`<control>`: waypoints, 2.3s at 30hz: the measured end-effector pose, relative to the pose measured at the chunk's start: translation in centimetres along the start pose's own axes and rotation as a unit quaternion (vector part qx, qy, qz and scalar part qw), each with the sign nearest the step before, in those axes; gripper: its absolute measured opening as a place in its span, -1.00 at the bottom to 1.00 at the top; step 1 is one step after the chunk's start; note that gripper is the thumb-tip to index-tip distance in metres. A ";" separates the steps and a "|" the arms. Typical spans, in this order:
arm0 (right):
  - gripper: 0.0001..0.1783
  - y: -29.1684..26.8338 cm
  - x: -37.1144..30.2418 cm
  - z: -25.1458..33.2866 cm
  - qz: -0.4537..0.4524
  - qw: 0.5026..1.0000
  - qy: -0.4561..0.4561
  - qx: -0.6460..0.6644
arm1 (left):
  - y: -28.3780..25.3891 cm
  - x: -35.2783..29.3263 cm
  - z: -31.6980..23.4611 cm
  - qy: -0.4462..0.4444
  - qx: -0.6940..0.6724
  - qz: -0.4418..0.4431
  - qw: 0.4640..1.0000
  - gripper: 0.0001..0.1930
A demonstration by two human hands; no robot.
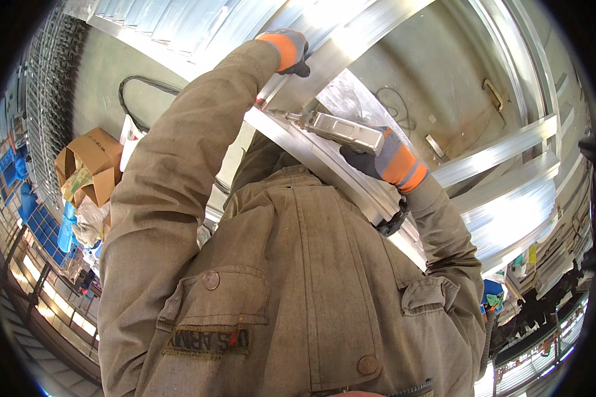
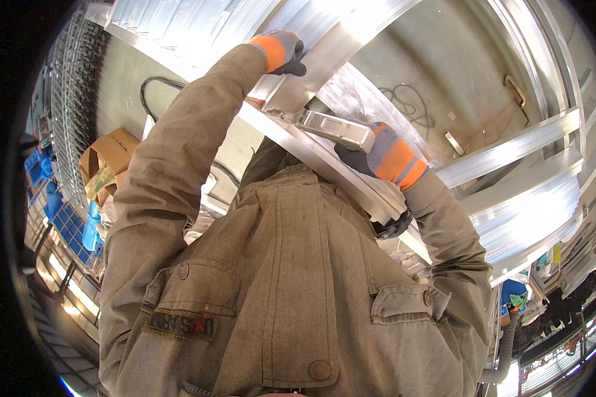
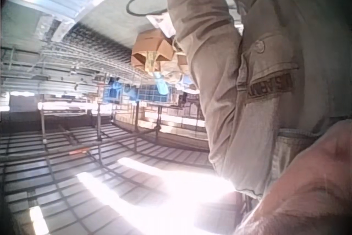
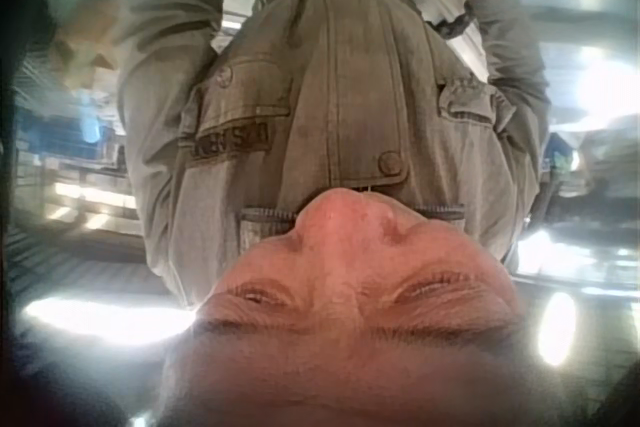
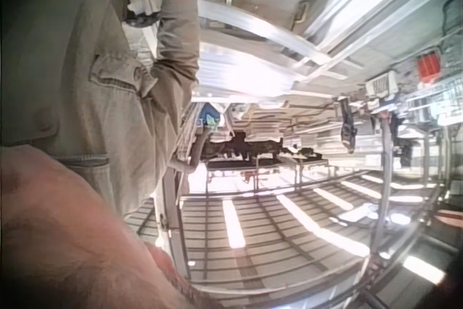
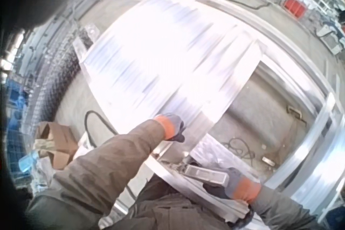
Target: The person welds metal frame components using a handheld welding torch. They repeatedly position and align metal bars, then weld along seams, creating bright arcs. The person adjusts pieces between welds and continues along the frame.
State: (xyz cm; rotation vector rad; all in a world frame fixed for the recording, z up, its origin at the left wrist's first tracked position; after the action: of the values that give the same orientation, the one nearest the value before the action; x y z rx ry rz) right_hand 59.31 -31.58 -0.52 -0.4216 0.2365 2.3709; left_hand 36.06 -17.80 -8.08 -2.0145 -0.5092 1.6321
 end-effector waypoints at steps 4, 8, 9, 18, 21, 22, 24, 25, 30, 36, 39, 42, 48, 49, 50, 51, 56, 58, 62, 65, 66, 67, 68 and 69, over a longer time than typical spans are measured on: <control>-0.65 0.4 0.4 -0.4 0.020 1.000 0.020 0.011 | 0.6 0.6 0.5 -0.027 -0.016 0.025 0.999 -0.60; -0.67 0.6 0.7 -0.4 0.023 1.000 0.015 -0.015 | 0.7 0.9 0.4 -0.014 0.005 0.006 1.000 -0.61; -0.68 0.6 0.8 -0.4 0.020 1.000 0.012 -0.006 | 0.7 0.9 0.4 -0.011 0.006 0.000 1.000 -0.61; -0.68 0.7 0.8 -0.2 0.019 1.000 0.016 -0.012 | 0.9 1.0 0.4 -0.020 0.010 0.016 1.000 -0.58; -0.68 0.8 0.8 -0.2 0.021 0.999 0.022 -0.033 | 0.9 0.9 0.5 -0.019 0.002 0.017 1.000 -0.57; -0.67 0.8 0.8 -0.4 0.023 0.998 0.026 -0.045 | 0.9 1.0 0.6 -0.021 -0.007 0.018 1.000 -0.57; -0.66 0.8 0.8 -0.6 0.025 0.999 0.025 -0.027 | 0.9 1.2 0.6 -0.022 0.003 0.023 0.999 -0.56; -0.66 0.8 0.7 -0.7 0.027 0.999 0.019 -0.015 | 1.2 1.4 0.7 -0.032 0.004 0.035 0.999 -0.56; -0.61 0.4 0.6 -1.4 0.031 0.999 0.019 0.004 | 2.0 2.5 1.2 -0.059 0.048 0.099 0.992 -0.60; -0.64 0.5 0.5 -1.0 0.055 0.996 0.051 -0.043 | 2.1 2.5 1.4 -0.041 0.020 0.084 0.995 -0.61; -0.65 0.7 0.8 -0.2 0.049 0.997 0.044 -0.040 | 2.1 2.5 1.4 -0.041 0.008 0.081 0.996 -0.62; -0.65 0.5 0.7 0.1 0.035 0.998 0.027 -0.049 | 2.0 2.4 1.3 -0.038 0.010 0.084 0.996 -0.62; -0.60 0.0 0.2 -2.9 0.045 0.991 0.027 -0.125 | 1.6 2.0 1.2 -0.032 0.009 0.066 0.997 -0.63; -0.60 0.0 0.3 -3.4 0.040 0.987 0.018 -0.152 | 1.6 2.0 1.2 -0.032 0.012 0.063 0.997 -0.63; -0.60 0.0 0.2 -4.6 0.043 0.977 0.044 -0.202 | 1.7 2.0 1.1 -0.031 0.007 0.065 0.997 -0.63; -0.60 -0.1 0.1 -4.4 0.038 0.983 0.012 -0.177 | 1.7 2.0 1.1 -0.030 0.002 0.068 0.997 -0.63; -0.59 -0.2 -0.2 -4.9 0.048 0.984 0.030 -0.167 | 1.7 2.1 1.1 -0.021 0.014 0.076 0.997 -0.63; -0.60 -0.2 -0.1 -4.1 0.048 0.989 0.027 -0.136 | 1.5 2.0 0.9 -0.012 0.014 0.067 0.998 -0.62; -0.62 -0.3 -0.2 -2.6 0.051 0.989 0.035 -0.137 | 1.3 1.6 0.8 -0.021 -0.001 0.064 0.998 -0.64; -0.63 -0.2 -0.1 -2.0 0.053 0.987 0.039 -0.149 | 1.2 1.4 0.8 -0.021 -0.005 0.061 0.998 -0.65; -0.61 -0.3 -0.1 -1.8 0.048 0.988 0.036 -0.140 | 1.1 1.3 0.8 -0.019 -0.013 0.057 0.998 -0.65; -0.60 -0.5 -0.2 -1.7 0.043 0.989 0.039 -0.134 | 1.0 1.2 0.8 -0.016 -0.023 0.049 0.998 -0.66; -0.59 -0.7 -0.3 -1.3 0.038 0.991 0.027 -0.129 | 1.0 1.0 0.8 -0.013 -0.035 0.050 0.998 -0.65; -0.58 -0.7 -0.3 -1.5 0.038 0.992 0.043 -0.116 | 0.9 0.9 0.7 -0.009 -0.048 0.046 0.998 -0.65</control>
State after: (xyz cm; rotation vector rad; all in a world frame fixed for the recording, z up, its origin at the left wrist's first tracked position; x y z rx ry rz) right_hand 60.38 -31.67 -1.86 -0.6346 0.0150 2.4678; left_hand 35.51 -17.95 -9.43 -2.1240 -0.5158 1.7109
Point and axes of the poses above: each hand's wrist, its own x-axis towards the middle knuckle, its own y-axis out of the palm, z = x × y, the point moved 9 cm from there along x, towards the middle knuckle, and after that the axes turned 7 degrees about x, right-handed, at the moved point
